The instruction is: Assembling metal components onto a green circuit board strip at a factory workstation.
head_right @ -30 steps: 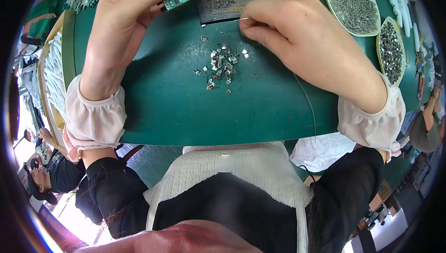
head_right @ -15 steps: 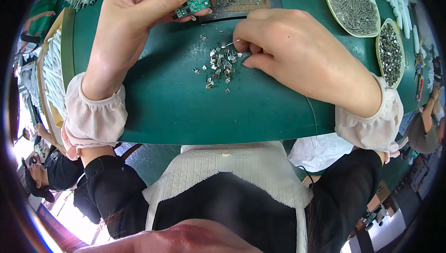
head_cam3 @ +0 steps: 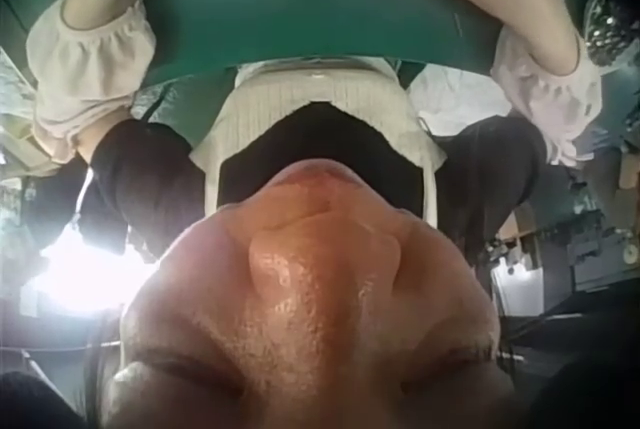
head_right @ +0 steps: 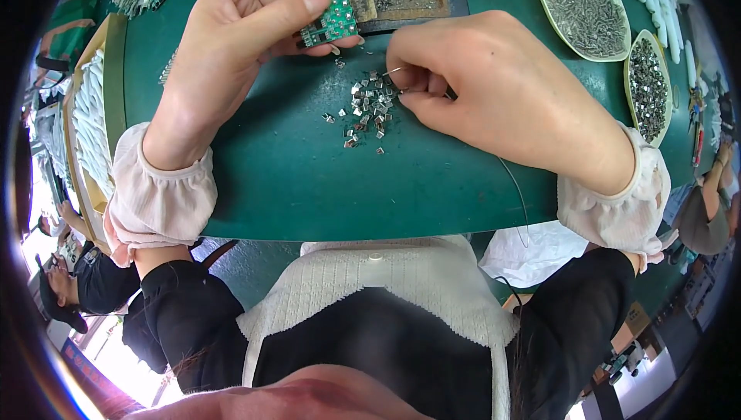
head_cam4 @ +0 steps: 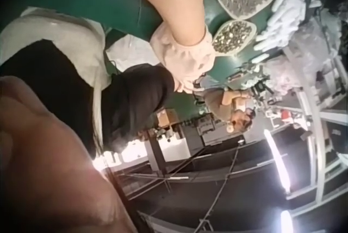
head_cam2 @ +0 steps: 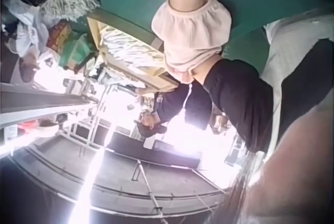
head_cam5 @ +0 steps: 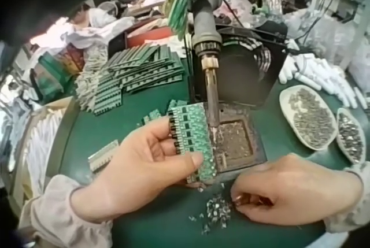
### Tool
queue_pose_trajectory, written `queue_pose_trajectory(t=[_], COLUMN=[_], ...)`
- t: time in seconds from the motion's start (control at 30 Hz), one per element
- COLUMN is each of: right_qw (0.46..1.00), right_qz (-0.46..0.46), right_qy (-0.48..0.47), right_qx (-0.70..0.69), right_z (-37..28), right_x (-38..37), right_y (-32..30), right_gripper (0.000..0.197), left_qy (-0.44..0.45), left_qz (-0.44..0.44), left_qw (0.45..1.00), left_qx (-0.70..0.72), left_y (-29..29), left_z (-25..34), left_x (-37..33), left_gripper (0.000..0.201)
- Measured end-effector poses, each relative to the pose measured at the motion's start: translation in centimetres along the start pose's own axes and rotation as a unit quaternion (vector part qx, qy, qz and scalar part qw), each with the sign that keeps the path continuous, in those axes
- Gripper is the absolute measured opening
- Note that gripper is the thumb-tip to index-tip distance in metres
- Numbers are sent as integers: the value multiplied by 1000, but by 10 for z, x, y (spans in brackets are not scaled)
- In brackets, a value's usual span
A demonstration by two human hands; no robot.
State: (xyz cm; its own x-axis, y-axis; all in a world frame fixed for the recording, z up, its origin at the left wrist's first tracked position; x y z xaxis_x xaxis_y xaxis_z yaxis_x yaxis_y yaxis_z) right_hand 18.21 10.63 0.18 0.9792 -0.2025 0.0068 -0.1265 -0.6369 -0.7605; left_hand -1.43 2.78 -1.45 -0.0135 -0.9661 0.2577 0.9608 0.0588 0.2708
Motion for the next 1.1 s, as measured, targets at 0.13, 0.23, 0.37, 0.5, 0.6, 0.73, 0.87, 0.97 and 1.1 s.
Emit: queue_pose_trajectory(t=[0.13,0.23,0.37,0.5,0.6,0.73,0.87,0.97,1.1], right_qw=[999,999,998,999,1000,1000,998,982,978], right_qz=[12,-4,50,5,-11,-10,30,123,123], right_qy=[-17,-11,-13,-5,4,-12,0,28,66], right_qx=[-36,-31,22,37,28,25,-53,-140,-155], right_z=[3,4,10,5,3,-1,-4,-4,2], right_x=[0,-1,-1,3,2,0,-6,-7,-6], right_y=[1,-6,-6,-3,0,0,-11,-9,-7], right_gripper=[15,15,15,17,17,15,16,16,17], left_qy=[-20,-22,-29,-30,-31,-38,37,21,-36], left_qz=[-11,9,15,1,-1,-24,-19,-35,-36], left_qw=[999,1000,999,998,999,998,991,994,993], left_qx=[28,9,-33,-46,-25,33,-127,-106,-103], left_y=[-6,-3,-8,-13,-7,-3,-5,-1,2], left_z=[-7,-6,-6,-12,-8,-12,-14,-16,-9], left_x=[-1,1,1,-1,1,-1,4,3,6], left_gripper=[28,22,19,19,20,30,29,28,28])
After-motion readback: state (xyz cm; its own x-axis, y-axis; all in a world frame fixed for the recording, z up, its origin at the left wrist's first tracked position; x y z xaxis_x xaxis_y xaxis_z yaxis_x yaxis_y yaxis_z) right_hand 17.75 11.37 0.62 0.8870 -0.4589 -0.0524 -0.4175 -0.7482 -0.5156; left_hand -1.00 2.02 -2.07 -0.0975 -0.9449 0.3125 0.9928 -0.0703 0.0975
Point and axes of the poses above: each hand's wrist, its own x-axis away from the middle knuckle, its own y-axis out of the palm, z = x × y, the point moved 3 cm from there along -x, towards the middle knuckle, and after that the axes turned 3 degrees about -z, right-handed, at the moved point
